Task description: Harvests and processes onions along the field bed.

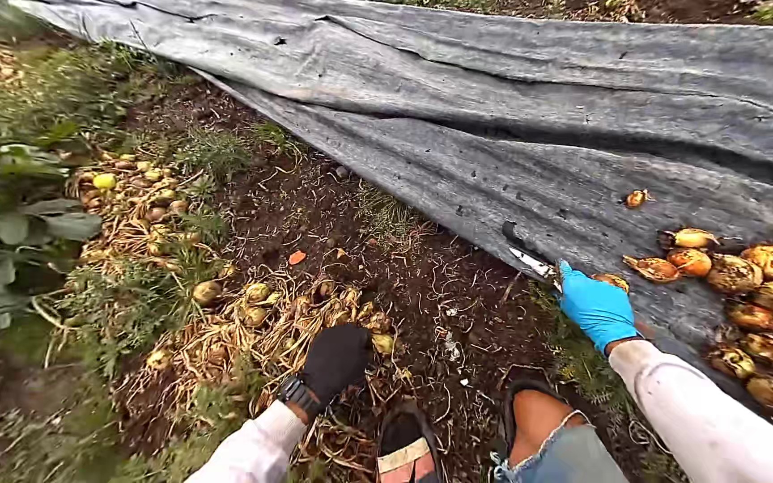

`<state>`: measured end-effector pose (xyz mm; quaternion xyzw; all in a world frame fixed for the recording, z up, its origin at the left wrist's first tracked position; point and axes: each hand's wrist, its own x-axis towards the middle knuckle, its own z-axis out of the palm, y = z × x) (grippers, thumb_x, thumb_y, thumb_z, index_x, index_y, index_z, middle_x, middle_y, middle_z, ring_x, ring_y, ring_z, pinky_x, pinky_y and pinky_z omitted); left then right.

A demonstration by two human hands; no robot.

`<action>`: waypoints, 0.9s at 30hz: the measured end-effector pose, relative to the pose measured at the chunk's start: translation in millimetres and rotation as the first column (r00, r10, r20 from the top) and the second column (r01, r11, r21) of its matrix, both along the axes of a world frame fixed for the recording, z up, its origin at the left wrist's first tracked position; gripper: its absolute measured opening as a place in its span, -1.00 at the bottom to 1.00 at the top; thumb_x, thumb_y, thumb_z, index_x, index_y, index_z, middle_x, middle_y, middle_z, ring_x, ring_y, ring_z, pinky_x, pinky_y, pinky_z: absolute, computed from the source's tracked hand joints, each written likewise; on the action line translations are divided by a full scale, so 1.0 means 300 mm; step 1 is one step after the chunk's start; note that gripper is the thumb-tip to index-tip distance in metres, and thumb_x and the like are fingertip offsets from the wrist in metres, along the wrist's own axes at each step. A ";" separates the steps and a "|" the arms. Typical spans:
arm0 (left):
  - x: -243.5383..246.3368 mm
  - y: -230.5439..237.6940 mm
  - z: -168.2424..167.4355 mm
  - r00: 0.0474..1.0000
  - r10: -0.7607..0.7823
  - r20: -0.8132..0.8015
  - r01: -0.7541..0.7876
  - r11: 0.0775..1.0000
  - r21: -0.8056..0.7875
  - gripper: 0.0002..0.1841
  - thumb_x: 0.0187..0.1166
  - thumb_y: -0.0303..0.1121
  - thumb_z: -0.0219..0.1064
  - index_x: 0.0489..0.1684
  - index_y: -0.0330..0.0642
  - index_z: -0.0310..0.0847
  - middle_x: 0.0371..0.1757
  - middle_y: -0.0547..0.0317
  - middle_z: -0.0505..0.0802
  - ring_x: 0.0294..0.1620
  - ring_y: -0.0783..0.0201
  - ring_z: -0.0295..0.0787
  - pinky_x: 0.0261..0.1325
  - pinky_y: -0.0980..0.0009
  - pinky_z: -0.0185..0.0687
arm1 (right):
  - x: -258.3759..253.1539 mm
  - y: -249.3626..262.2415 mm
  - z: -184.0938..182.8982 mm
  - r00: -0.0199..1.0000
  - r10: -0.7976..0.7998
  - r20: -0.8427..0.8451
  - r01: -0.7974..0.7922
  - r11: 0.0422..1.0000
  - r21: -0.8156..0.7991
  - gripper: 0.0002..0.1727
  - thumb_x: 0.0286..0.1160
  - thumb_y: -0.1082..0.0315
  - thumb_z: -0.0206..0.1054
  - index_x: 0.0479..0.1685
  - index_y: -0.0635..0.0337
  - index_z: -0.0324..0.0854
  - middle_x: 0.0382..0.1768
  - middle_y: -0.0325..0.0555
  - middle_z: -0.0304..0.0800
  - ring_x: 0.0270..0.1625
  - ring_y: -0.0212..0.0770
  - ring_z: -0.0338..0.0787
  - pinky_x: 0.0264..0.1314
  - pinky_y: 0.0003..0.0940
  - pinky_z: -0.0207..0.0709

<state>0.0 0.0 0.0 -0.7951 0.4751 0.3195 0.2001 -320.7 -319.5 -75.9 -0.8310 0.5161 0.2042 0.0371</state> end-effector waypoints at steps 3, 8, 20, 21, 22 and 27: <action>-0.006 -0.018 -0.042 0.998 0.059 0.035 -0.058 0.997 -0.044 -0.48 0.61 0.11 0.22 0.31 -0.07 0.69 0.31 -0.13 0.80 0.27 -0.24 0.78 0.16 -0.31 0.71 | 0.006 -0.061 0.052 0.995 0.088 -0.053 -0.086 0.995 0.052 -0.62 0.40 0.28 0.37 0.22 0.12 0.64 -0.14 0.16 0.85 -0.06 0.27 0.86 -0.14 0.30 0.64; 0.038 -0.067 -0.126 0.973 0.229 0.036 -0.232 0.965 0.125 -0.28 0.62 0.37 0.09 0.13 -0.18 0.73 0.16 -0.26 0.86 0.25 -0.30 0.80 0.17 -0.39 0.65 | -0.136 -0.236 0.180 0.933 -0.187 0.308 0.087 0.946 0.311 -0.61 0.09 0.20 0.78 -0.17 0.17 0.78 -0.24 0.11 0.83 -0.09 0.14 0.82 -0.01 0.31 0.63; -0.087 -0.039 0.108 0.504 -0.018 -0.863 -0.609 0.701 -0.370 -0.62 0.70 -0.03 0.31 -0.34 -0.16 0.78 0.09 0.20 0.86 0.05 0.39 0.79 0.16 0.30 0.76 | 0.235 0.574 0.257 0.540 -0.551 0.636 0.011 0.761 0.649 -0.10 0.26 -0.57 0.24 0.09 0.14 0.80 -0.26 -0.23 0.91 -0.14 -0.26 0.88 0.05 -0.03 0.75; -0.107 -0.032 0.143 0.395 0.002 -0.919 -0.647 0.710 -0.277 -0.64 0.71 -0.04 0.31 -0.32 -0.16 0.76 -0.09 0.23 0.87 -0.17 0.39 0.82 -0.05 0.32 0.83 | 0.275 0.618 0.268 0.470 -0.590 0.656 -0.106 0.700 0.706 -0.10 0.39 -0.58 0.09 0.05 0.12 0.79 -0.32 -0.30 0.90 -0.25 -0.34 0.85 -0.06 -0.18 0.76; -0.120 -0.017 0.170 0.291 0.057 -0.955 -0.674 0.720 -0.162 -0.66 0.73 -0.04 0.28 -0.29 -0.13 0.70 -0.35 0.27 0.83 -0.43 0.38 0.77 -0.30 0.35 0.79 | 0.307 0.650 0.279 0.395 -0.647 0.652 -0.210 0.628 0.750 -0.14 0.51 -0.56 -0.02 -0.09 0.09 0.77 -0.45 -0.34 0.82 -0.45 -0.40 0.72 -0.31 -0.32 0.67; -0.060 0.081 0.193 0.531 0.170 -0.830 -0.561 0.804 -0.195 -0.52 0.60 0.21 0.32 -0.43 -0.03 0.70 -0.59 0.39 0.68 -0.58 0.45 0.56 -0.43 0.38 0.53 | 0.335 0.746 0.322 0.294 -0.885 0.362 -0.381 0.238 0.893 -0.41 0.75 -0.21 0.03 -0.58 0.00 0.51 -0.79 -0.39 0.34 -0.80 -0.43 0.32 -0.74 -0.49 0.32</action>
